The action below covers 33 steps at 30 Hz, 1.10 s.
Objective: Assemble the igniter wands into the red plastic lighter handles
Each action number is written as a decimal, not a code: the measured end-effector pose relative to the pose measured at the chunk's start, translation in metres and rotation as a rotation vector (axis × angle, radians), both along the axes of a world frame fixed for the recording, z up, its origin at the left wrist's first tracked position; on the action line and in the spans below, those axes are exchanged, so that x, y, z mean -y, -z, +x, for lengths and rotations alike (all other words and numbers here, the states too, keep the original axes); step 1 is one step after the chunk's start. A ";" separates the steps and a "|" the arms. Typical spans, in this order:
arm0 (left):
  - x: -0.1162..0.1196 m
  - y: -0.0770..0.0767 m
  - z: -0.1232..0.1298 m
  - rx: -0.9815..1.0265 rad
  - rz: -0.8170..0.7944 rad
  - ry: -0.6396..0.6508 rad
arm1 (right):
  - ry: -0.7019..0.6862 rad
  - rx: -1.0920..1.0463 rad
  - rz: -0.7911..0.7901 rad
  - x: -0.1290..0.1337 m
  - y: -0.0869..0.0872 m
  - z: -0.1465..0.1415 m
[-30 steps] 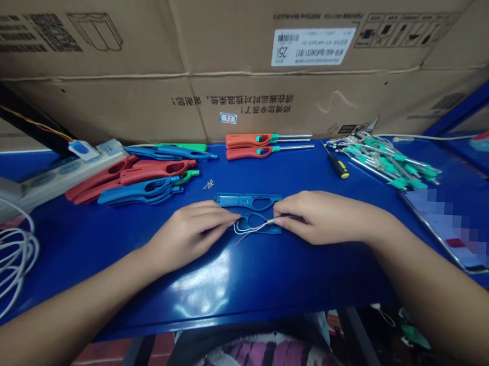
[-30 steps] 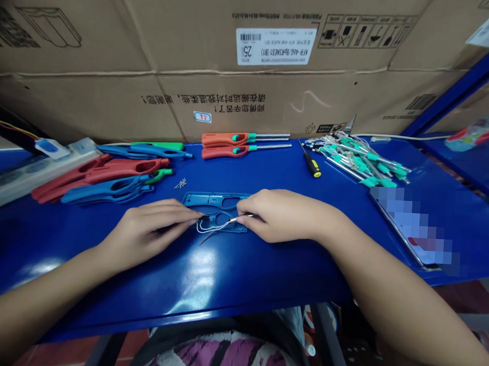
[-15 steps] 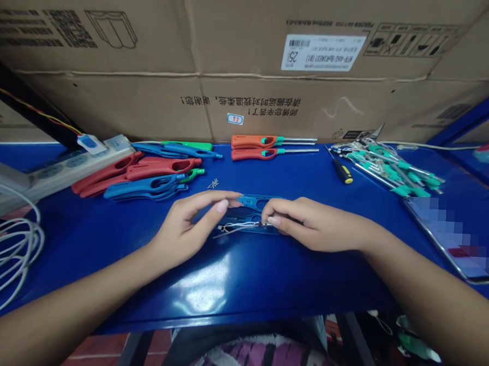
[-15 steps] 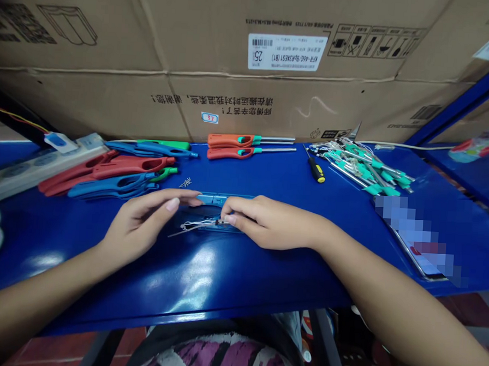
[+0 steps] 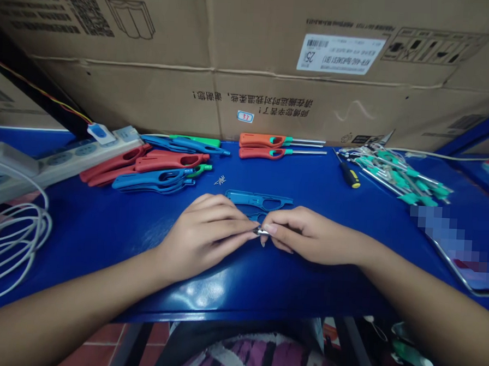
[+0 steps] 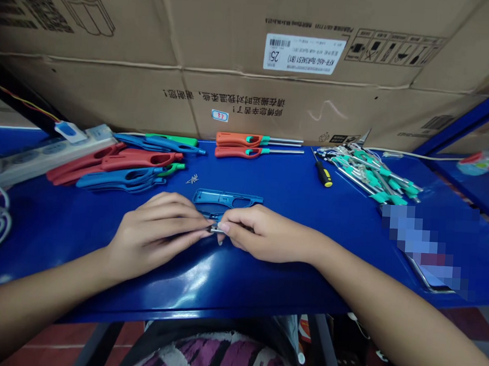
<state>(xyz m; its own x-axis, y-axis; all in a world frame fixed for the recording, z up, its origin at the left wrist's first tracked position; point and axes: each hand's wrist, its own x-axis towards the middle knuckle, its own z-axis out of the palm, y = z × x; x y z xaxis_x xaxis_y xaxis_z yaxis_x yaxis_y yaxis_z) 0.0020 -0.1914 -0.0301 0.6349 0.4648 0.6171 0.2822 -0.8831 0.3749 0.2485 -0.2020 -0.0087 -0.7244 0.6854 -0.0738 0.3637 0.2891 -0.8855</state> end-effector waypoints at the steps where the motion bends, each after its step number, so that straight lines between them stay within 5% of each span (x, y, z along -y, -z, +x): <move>1: 0.000 0.000 0.000 -0.001 -0.004 0.000 | -0.004 0.007 0.025 0.000 0.000 0.000; 9: 0.001 0.000 0.003 0.006 -0.061 0.026 | 0.044 0.134 0.190 0.003 0.001 -0.001; 17: 0.008 0.003 0.004 -0.030 0.007 0.002 | 0.109 0.072 0.102 0.005 0.006 -0.006; 25: -0.001 0.001 0.004 -0.032 -0.260 -0.024 | 0.230 0.103 0.175 -0.004 -0.001 0.007; 33: -0.014 0.001 -0.003 -0.290 -0.226 -0.113 | 0.302 0.267 0.391 -0.015 -0.009 0.028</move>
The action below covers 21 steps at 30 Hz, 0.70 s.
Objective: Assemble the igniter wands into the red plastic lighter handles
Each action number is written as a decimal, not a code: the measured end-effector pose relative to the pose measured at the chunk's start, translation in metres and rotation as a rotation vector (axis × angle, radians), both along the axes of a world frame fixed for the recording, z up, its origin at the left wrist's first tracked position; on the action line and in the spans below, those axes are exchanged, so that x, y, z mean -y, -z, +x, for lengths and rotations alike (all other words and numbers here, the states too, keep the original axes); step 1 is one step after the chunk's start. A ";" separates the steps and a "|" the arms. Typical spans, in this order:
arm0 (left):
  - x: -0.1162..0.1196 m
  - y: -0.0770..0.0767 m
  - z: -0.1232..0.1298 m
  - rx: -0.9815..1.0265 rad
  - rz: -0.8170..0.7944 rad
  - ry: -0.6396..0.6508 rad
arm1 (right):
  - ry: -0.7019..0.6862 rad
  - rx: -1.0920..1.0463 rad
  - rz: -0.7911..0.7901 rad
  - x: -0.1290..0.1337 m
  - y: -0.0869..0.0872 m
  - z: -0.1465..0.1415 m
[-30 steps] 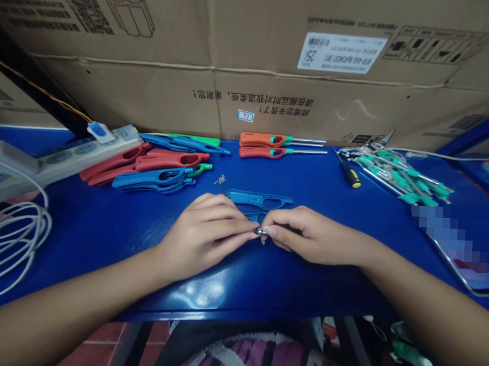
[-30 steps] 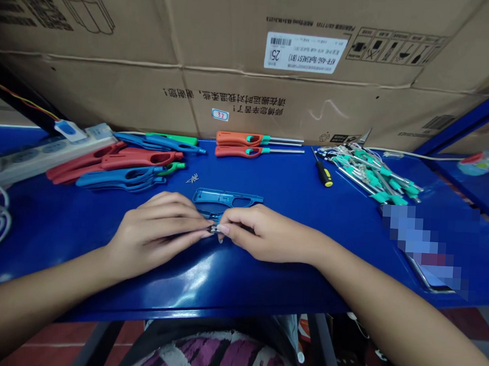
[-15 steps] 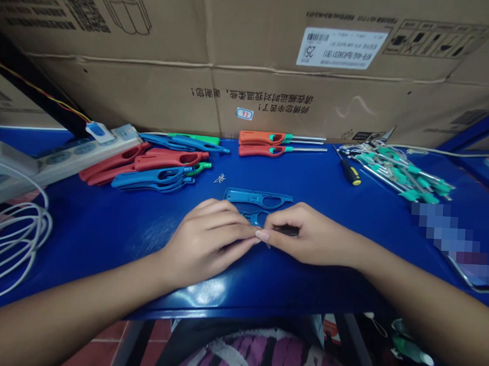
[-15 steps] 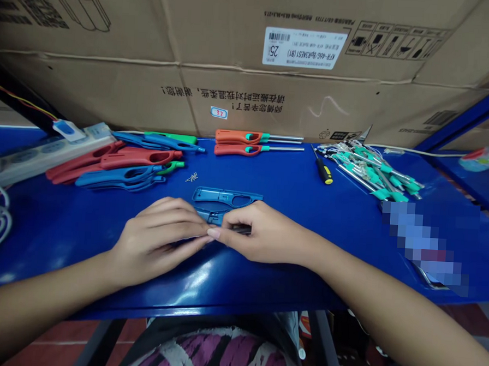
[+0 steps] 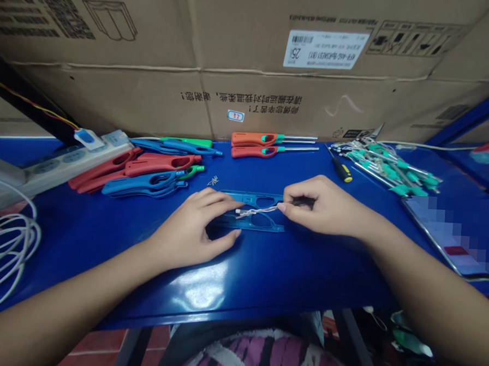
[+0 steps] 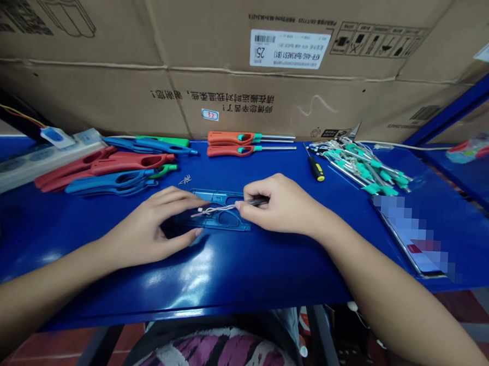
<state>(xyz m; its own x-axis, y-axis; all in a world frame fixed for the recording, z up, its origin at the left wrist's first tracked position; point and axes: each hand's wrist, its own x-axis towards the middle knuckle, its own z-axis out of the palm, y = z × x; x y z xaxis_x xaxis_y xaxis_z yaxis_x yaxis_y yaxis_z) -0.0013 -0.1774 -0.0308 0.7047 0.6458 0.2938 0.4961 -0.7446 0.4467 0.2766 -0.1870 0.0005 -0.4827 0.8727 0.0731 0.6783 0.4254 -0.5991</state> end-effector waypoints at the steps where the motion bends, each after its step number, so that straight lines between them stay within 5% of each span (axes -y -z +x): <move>1: -0.001 0.001 0.000 -0.032 0.010 -0.002 | -0.006 0.053 0.045 0.000 -0.001 0.001; 7: -0.003 0.005 -0.003 -0.129 0.031 0.012 | -0.046 0.223 0.193 -0.002 0.002 0.004; 21: -0.002 0.005 -0.005 -0.065 -0.040 0.033 | -0.128 0.144 0.395 -0.004 0.010 0.000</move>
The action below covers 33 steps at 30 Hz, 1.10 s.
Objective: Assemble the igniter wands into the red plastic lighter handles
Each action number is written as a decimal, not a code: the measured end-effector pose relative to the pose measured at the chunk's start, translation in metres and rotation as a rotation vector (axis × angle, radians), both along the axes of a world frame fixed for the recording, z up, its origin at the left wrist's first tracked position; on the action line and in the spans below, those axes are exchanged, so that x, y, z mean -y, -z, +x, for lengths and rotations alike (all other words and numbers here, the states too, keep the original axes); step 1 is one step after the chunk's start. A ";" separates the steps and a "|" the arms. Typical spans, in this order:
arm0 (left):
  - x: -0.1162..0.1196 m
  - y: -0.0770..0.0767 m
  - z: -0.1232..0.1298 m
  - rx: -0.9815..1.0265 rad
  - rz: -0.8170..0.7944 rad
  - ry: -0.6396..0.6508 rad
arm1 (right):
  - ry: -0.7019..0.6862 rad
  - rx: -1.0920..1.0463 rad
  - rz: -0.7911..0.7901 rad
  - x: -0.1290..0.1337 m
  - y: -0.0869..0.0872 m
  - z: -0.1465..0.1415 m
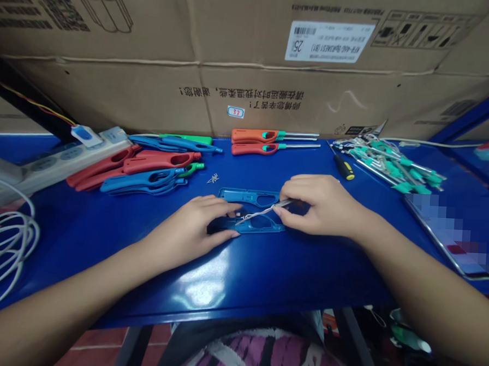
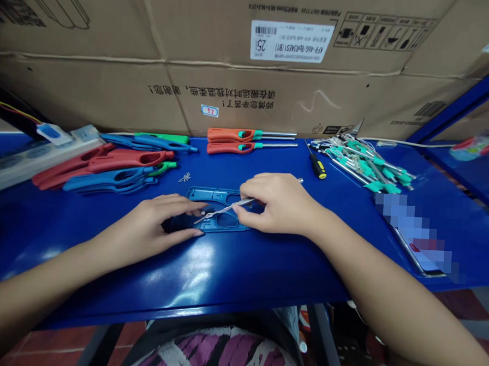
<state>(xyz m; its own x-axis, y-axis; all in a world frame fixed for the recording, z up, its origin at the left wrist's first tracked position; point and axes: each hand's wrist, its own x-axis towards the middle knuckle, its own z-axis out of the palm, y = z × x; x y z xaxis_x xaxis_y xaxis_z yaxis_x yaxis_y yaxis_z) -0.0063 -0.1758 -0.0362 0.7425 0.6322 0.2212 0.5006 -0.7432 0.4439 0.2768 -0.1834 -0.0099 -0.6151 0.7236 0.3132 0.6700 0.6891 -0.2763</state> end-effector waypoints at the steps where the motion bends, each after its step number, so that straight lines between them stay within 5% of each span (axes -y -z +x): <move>1: 0.000 0.000 0.000 0.001 -0.006 0.000 | -0.013 0.025 0.000 0.000 0.000 0.001; 14: 0.001 0.000 0.001 -0.008 -0.015 0.050 | -0.181 0.169 -0.043 0.000 -0.002 0.004; 33: 0.002 -0.001 0.001 -0.003 -0.024 0.007 | -0.155 0.175 0.005 -0.001 0.001 0.005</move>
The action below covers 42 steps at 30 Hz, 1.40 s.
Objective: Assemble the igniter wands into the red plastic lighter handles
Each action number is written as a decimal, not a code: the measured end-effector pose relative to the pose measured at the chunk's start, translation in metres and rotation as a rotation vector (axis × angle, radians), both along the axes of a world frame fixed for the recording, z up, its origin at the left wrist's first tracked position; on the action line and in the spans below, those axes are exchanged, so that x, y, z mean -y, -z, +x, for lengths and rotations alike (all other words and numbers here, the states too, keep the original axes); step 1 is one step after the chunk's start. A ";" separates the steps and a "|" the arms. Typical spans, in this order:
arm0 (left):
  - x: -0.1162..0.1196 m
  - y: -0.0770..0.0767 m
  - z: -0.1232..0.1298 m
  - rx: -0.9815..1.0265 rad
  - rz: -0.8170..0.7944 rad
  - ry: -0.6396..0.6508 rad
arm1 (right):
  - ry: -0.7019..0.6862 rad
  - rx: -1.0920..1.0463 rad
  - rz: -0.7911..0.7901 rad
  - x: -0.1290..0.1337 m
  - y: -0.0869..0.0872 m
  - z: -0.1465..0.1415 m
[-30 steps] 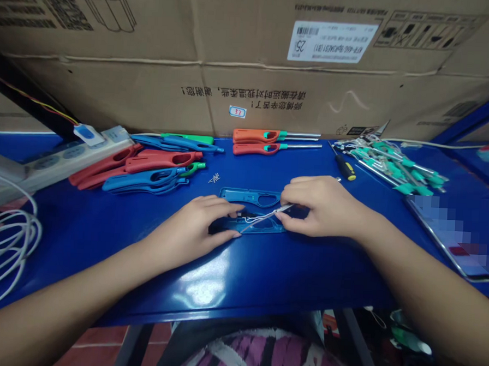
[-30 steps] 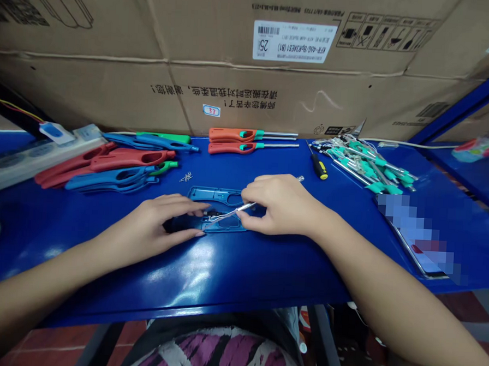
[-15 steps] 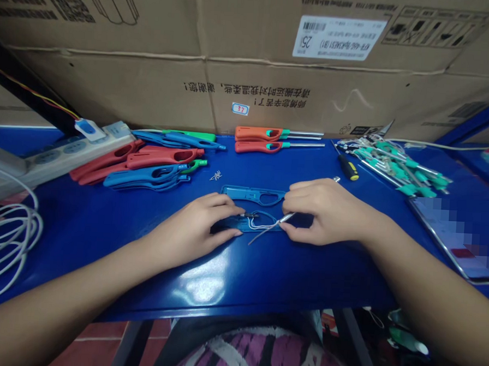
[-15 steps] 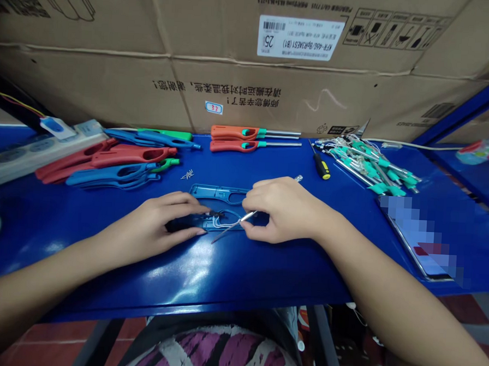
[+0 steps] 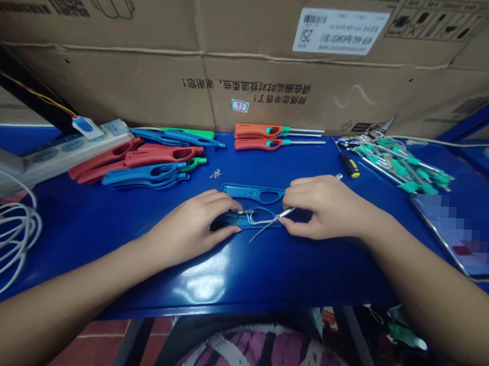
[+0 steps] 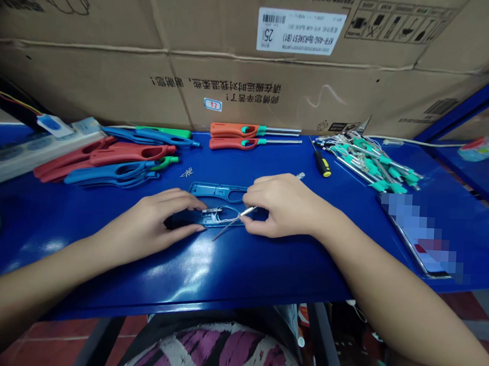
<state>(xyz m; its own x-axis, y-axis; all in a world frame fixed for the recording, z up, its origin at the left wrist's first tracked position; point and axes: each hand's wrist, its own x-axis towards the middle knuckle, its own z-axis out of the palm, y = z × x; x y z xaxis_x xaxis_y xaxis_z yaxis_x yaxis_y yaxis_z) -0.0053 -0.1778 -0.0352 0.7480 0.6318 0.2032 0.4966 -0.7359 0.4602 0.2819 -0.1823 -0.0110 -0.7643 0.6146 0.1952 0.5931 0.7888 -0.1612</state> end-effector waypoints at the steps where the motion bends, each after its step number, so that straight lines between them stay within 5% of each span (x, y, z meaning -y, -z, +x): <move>1: 0.000 0.000 0.000 0.001 0.006 -0.001 | 0.003 -0.004 0.007 0.000 0.000 0.000; 28: -0.001 0.000 -0.001 0.024 -0.054 0.034 | 0.003 -0.044 0.302 0.003 -0.005 -0.003; 42: 0.001 -0.001 0.000 0.025 -0.023 0.056 | 0.008 0.079 0.178 0.001 0.002 -0.001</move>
